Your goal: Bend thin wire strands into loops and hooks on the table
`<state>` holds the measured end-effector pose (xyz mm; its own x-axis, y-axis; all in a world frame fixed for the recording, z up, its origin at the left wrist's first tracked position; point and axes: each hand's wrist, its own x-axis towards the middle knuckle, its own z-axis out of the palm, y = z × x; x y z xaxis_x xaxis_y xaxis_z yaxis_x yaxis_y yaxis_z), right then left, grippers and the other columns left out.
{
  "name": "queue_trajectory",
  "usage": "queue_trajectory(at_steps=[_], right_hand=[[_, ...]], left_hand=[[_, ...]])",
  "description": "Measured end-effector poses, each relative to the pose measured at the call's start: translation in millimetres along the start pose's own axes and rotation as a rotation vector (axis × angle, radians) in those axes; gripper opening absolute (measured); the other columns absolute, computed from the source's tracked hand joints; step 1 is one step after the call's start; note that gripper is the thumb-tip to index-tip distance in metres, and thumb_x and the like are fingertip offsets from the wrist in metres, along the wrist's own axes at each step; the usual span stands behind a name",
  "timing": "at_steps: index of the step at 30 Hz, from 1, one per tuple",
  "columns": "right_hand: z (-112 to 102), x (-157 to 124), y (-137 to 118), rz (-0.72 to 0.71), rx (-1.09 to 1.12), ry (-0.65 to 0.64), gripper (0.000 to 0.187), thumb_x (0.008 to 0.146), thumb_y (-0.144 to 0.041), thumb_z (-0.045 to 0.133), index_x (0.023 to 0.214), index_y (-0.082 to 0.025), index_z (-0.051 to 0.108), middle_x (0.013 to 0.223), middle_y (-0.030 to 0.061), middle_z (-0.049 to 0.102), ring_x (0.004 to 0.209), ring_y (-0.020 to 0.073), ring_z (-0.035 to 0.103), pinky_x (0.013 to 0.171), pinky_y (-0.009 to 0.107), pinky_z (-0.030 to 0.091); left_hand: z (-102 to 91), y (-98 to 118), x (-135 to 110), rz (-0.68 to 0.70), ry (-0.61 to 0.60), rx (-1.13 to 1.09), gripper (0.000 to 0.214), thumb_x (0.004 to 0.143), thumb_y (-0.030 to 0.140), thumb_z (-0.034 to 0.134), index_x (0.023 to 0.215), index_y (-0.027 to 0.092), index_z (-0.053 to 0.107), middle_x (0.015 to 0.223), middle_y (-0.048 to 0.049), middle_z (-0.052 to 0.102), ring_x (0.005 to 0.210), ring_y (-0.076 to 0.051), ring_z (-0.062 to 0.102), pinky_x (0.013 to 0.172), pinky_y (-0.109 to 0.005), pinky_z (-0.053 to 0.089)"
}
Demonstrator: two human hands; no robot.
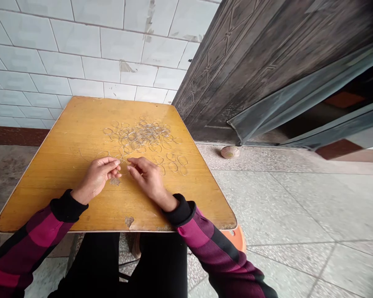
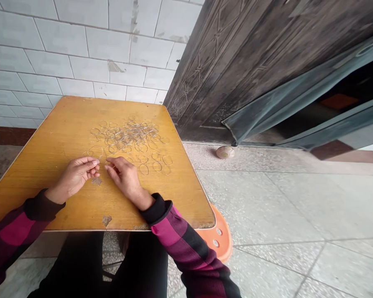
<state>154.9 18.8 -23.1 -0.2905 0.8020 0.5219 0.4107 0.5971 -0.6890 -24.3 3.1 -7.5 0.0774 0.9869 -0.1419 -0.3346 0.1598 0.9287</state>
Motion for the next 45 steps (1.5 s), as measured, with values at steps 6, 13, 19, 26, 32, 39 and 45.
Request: queue_trajectory(at_steps=[6,13,19,26,32,39,45], right_hand=[[8.4,-5.1,1.0,0.007,0.017,-0.058,0.023,0.091,-0.025,0.056,0.108,-0.016,0.069,0.07,0.0034,0.07,0.068,0.0152,0.067,0.067,0.026,0.051],[10.9,-4.7,-1.7,0.041,0.018,-0.054,0.02,0.088,-0.02,0.056,0.101,-0.014,0.07,0.065,0.003,0.069,0.063,0.0145,0.065,0.063,0.025,0.05],[9.4,-3.5,-4.4,0.107,0.046,-0.057,0.019,0.087,-0.021,0.056,0.1,-0.014,0.068,0.068,0.0027,0.068,0.06,0.0122,0.061,0.06,0.023,0.047],[8.5,-3.5,-3.0,0.145,0.106,-0.077,0.019,0.089,-0.026,0.055,0.101,-0.016,0.067,0.064,0.0017,0.065,0.056,0.0124,0.059,0.057,0.025,0.047],[9.7,-4.1,-2.6,0.092,0.074,-0.067,0.018,0.089,-0.024,0.055,0.1,-0.017,0.068,0.067,0.0023,0.066,0.062,0.0133,0.061,0.061,0.025,0.048],[1.1,-0.9,-2.9,-0.114,0.064,-0.26,0.044,0.086,-0.038,0.067,0.123,-0.013,0.06,0.087,0.0064,0.066,0.066,0.0133,0.06,0.063,0.026,0.051],[1.7,-1.8,1.4,-0.14,0.034,-0.281,0.048,0.087,-0.044,0.063,0.127,-0.017,0.058,0.088,0.0061,0.067,0.071,0.0142,0.061,0.067,0.027,0.052]], left_hand=[[-1.4,-1.8,1.4,0.012,0.002,0.057,0.024,0.064,0.032,0.079,0.071,0.012,0.068,0.065,-0.0015,0.062,0.054,-0.007,0.052,0.054,-0.022,0.043],[-1.8,-3.9,1.7,0.015,0.002,0.068,0.026,0.062,0.034,0.08,0.072,0.012,0.069,0.066,-0.0014,0.062,0.054,-0.008,0.052,0.055,-0.023,0.044],[-1.3,-4.5,0.6,-0.001,-0.005,0.053,0.023,0.065,0.031,0.079,0.071,0.013,0.067,0.066,-0.0005,0.062,0.054,-0.007,0.052,0.056,-0.023,0.045],[0.6,-3.1,0.4,0.013,-0.02,0.066,0.021,0.068,0.031,0.076,0.069,0.013,0.065,0.065,-0.0002,0.061,0.053,-0.007,0.052,0.055,-0.023,0.043],[3.6,-1.5,-0.7,0.017,0.006,0.085,0.025,0.067,0.035,0.075,0.066,0.013,0.063,0.062,0.0001,0.059,0.05,-0.007,0.05,0.052,-0.023,0.041],[2.3,4.0,0.0,0.02,0.03,0.088,0.021,0.065,0.03,0.072,0.06,0.014,0.06,0.057,0.0013,0.055,0.048,-0.006,0.044,0.048,-0.021,0.036],[3.7,6.5,-0.7,0.031,0.057,0.117,0.02,0.062,0.029,0.071,0.057,0.014,0.059,0.055,0.001,0.055,0.046,-0.006,0.042,0.045,-0.022,0.032]])
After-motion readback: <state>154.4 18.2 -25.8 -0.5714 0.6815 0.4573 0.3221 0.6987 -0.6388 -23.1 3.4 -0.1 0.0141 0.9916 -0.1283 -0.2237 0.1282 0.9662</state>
